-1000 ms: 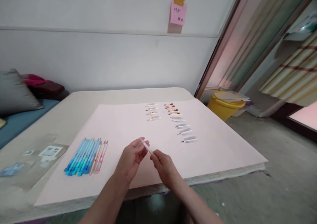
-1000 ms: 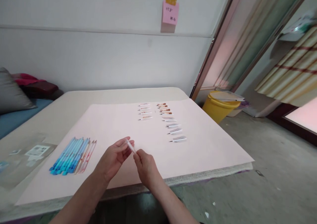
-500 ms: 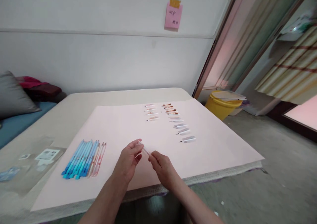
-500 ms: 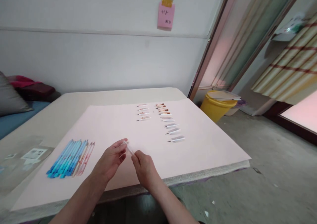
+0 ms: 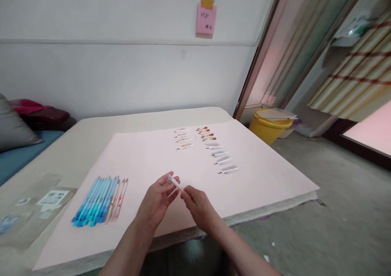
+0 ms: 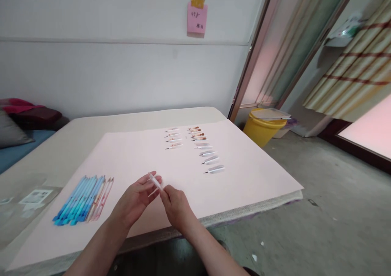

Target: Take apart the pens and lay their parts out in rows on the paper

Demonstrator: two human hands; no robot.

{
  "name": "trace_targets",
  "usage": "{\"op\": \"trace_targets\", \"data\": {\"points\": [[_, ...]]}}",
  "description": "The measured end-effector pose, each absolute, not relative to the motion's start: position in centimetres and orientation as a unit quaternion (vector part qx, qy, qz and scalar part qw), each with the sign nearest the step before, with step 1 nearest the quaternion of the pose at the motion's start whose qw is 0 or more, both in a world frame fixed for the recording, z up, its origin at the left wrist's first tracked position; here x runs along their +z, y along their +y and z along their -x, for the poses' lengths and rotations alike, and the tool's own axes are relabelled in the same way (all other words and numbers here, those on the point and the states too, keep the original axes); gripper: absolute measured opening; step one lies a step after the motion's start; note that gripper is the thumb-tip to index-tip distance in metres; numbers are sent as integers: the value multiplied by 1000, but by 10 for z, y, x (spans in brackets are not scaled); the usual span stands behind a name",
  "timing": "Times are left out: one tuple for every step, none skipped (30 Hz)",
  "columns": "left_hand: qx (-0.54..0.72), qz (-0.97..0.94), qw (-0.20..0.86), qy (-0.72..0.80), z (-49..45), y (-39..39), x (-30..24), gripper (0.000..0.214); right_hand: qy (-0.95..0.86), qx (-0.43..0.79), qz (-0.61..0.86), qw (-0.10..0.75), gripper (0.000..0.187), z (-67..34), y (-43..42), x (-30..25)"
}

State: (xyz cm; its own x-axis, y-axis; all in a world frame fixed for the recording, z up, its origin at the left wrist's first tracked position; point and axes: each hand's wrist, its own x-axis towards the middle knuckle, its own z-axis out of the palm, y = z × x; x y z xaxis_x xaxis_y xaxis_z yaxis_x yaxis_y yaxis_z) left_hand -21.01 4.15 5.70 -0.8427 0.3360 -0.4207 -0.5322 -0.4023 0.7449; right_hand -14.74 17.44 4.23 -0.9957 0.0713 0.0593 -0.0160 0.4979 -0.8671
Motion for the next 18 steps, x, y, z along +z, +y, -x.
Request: {"op": "trace_targets", "data": {"points": [[830, 106, 254, 486, 210, 42, 57, 41, -864, 501, 16, 43, 31, 147, 175, 42], [826, 112, 244, 495, 210, 42, 57, 40, -864, 502, 15, 42, 30, 147, 175, 43], [822, 119, 235, 505, 210, 42, 57, 39, -864, 502, 14, 42, 30, 148, 175, 43], [818, 124, 230, 512, 210, 42, 57, 39, -863, 503, 13, 43, 30, 147, 176, 43], [817, 123, 233, 513, 210, 43, 58, 38, -863, 503, 14, 43, 30, 147, 176, 43], [817, 118, 242, 509, 210, 43, 58, 38, -863, 503, 14, 44, 31, 147, 176, 43], [820, 109, 254, 502, 210, 43, 58, 38, -863, 502, 15, 44, 31, 147, 176, 43], [822, 99, 264, 494, 210, 43, 58, 39, -864, 502, 15, 44, 30, 147, 176, 43], [824, 92, 267, 491, 210, 43, 58, 39, -864, 501, 15, 43, 30, 147, 176, 43], [825, 89, 264, 492, 210, 43, 57, 39, -865, 501, 14, 43, 29, 147, 176, 43], [824, 92, 255, 498, 210, 43, 57, 38, -865, 500, 12, 42, 29, 147, 175, 43], [822, 97, 244, 506, 210, 43, 56, 37, -866, 499, 10, 41, 28, 147, 175, 43], [820, 101, 236, 512, 210, 43, 56, 36, -866, 498, 9, 40, 28, 147, 175, 43], [819, 105, 234, 514, 210, 43, 56, 35, -866, 498, 8, 41, 28, 147, 174, 44], [819, 106, 238, 510, 209, 43, 56, 35, -867, 497, 8, 43, 29, 146, 174, 44], [822, 104, 247, 503, 209, 42, 56, 35, -867, 497, 8, 44, 29, 146, 174, 45], [824, 101, 257, 494, 209, 42, 57, 35, -867, 497, 9, 45, 29, 146, 174, 45], [827, 98, 264, 487, 209, 43, 57, 36, -867, 497, 10, 45, 29, 146, 174, 46]]}}
